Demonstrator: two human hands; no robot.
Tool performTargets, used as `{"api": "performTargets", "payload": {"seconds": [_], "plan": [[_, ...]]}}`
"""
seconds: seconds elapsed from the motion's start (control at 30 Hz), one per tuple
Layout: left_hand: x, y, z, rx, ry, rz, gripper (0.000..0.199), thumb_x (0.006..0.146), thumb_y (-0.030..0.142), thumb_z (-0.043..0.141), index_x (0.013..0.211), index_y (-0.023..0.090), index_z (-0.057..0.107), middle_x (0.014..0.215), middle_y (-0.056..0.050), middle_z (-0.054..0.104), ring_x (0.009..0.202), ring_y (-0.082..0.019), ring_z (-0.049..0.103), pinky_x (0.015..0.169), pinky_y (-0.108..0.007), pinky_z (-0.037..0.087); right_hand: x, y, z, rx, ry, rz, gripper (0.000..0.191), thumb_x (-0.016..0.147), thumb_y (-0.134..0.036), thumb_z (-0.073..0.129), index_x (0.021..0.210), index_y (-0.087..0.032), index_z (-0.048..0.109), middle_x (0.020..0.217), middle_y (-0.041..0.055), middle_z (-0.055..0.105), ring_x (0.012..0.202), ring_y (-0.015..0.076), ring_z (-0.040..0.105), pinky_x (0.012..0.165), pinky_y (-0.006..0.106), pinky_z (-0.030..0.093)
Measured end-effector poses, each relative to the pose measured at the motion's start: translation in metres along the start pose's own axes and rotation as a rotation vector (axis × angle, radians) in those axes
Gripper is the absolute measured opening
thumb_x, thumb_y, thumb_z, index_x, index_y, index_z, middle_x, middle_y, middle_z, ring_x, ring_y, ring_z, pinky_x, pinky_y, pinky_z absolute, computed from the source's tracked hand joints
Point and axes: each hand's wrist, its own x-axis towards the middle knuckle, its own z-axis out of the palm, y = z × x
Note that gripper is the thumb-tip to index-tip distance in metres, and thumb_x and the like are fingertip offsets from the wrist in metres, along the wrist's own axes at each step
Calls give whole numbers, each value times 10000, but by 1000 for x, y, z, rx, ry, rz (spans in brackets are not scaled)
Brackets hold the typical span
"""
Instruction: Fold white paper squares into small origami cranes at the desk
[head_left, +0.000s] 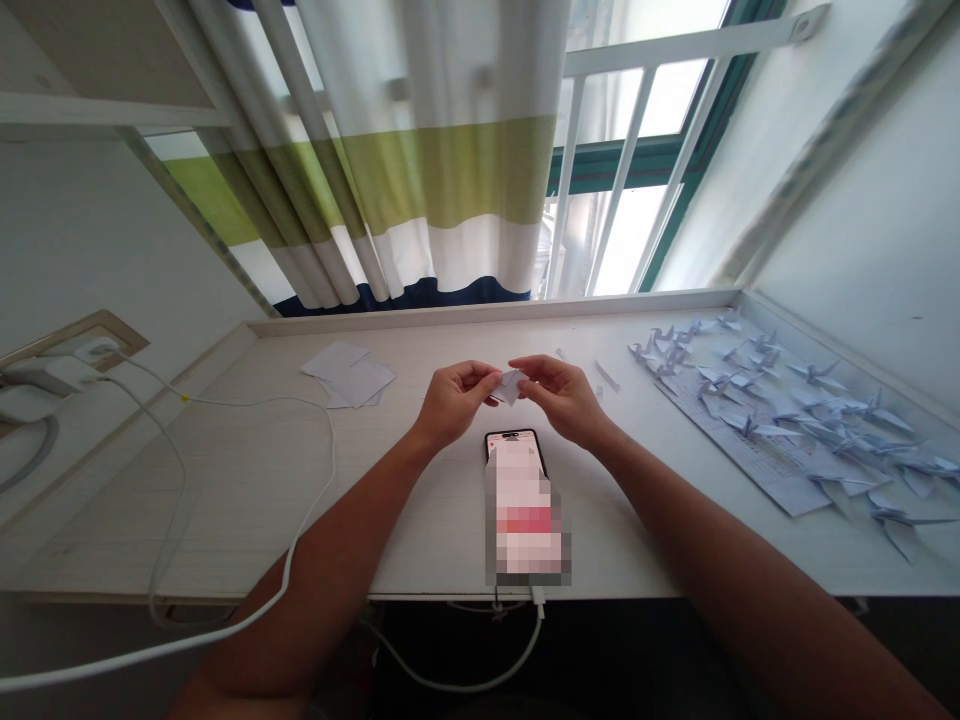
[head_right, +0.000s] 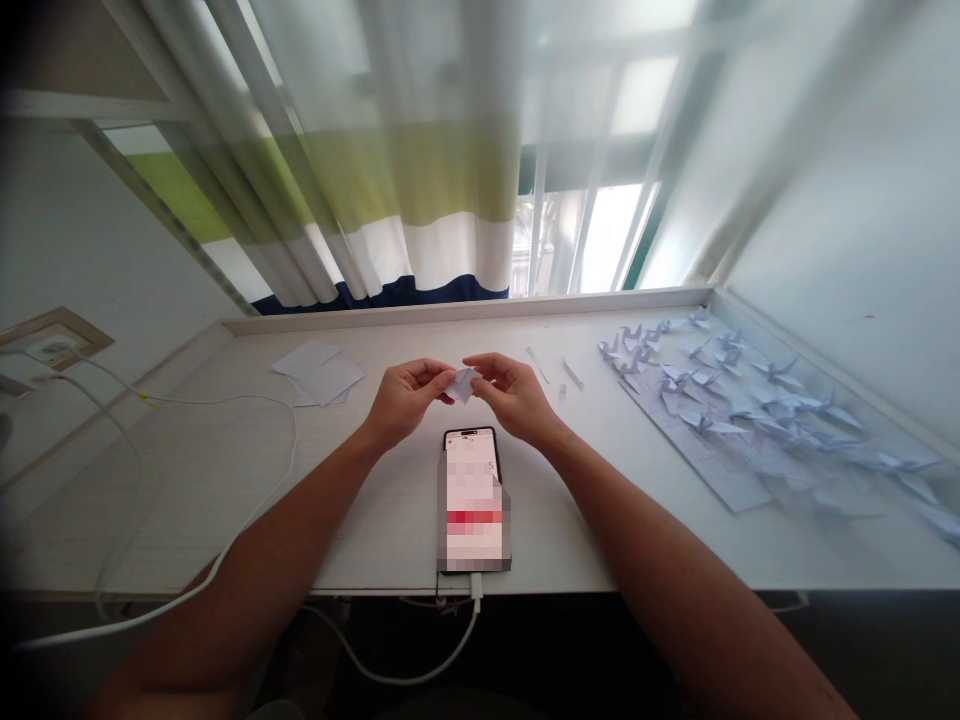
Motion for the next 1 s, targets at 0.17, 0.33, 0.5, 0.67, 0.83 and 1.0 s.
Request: {"api": "performTargets", "payload": {"seconds": [0.17, 0.33, 0.5, 0.67, 0.83, 1.0], "plan": [[-1, -1, 1, -34, -27, -3, 346, 803, 435, 767, 940, 119, 736, 831, -95, 772, 775, -217, 738, 689, -352, 618, 0, 6, -1, -76, 4, -41, 305, 838, -418, 748, 1068, -218, 725, 951, 59, 744, 887, 214, 705, 818, 393, 584], [-1, -2, 0, -17, -77, 3, 357, 802, 412, 774, 1009, 124, 730, 854, -92, 774, 779, -204, 728, 693, -341, 611, 1, 4, -2, -92, 23, -43, 296, 837, -463, 749, 980, -204, 732, 905, 65, 750, 846, 214, 704, 787, 387, 582], [-1, -2, 1, -1, -78, 0, 356, 819, 469, 745, 912, 126, 744, 812, -77, 757, 730, -187, 705, 654, -323, 606, 0, -1, 0, -199, 28, -24, 351, 849, -539, 707, 833, -189, 725, 817, 71, 735, 761, 213, 675, 701, 371, 567], [-2, 0, 3, -13, -53, -56, 369, 827, 487, 732, 875, 121, 739, 771, -78, 744, 703, -192, 706, 616, -321, 606, -2, -6, 2, -376, 64, -136, 290, 900, -494, 665, 899, -208, 711, 865, 72, 713, 802, 221, 663, 729, 394, 567], [-1, -2, -3, 10, 28, -129, 340, 828, 460, 737, 860, 122, 741, 745, -83, 743, 653, -190, 710, 584, -312, 597, -5, -9, -4, -679, -128, -456, 233, 918, -362, 679, 1124, -260, 709, 1073, 80, 686, 1021, 256, 619, 852, 443, 537], [1, -2, -6, -18, 25, -149, 347, 827, 460, 738, 874, 116, 738, 748, -86, 744, 636, -191, 717, 591, -315, 596, -4, -6, -8, -864, -255, -572, 200, 984, -280, 595, 1145, -305, 711, 1107, 62, 712, 1055, 250, 621, 888, 455, 510]]}}
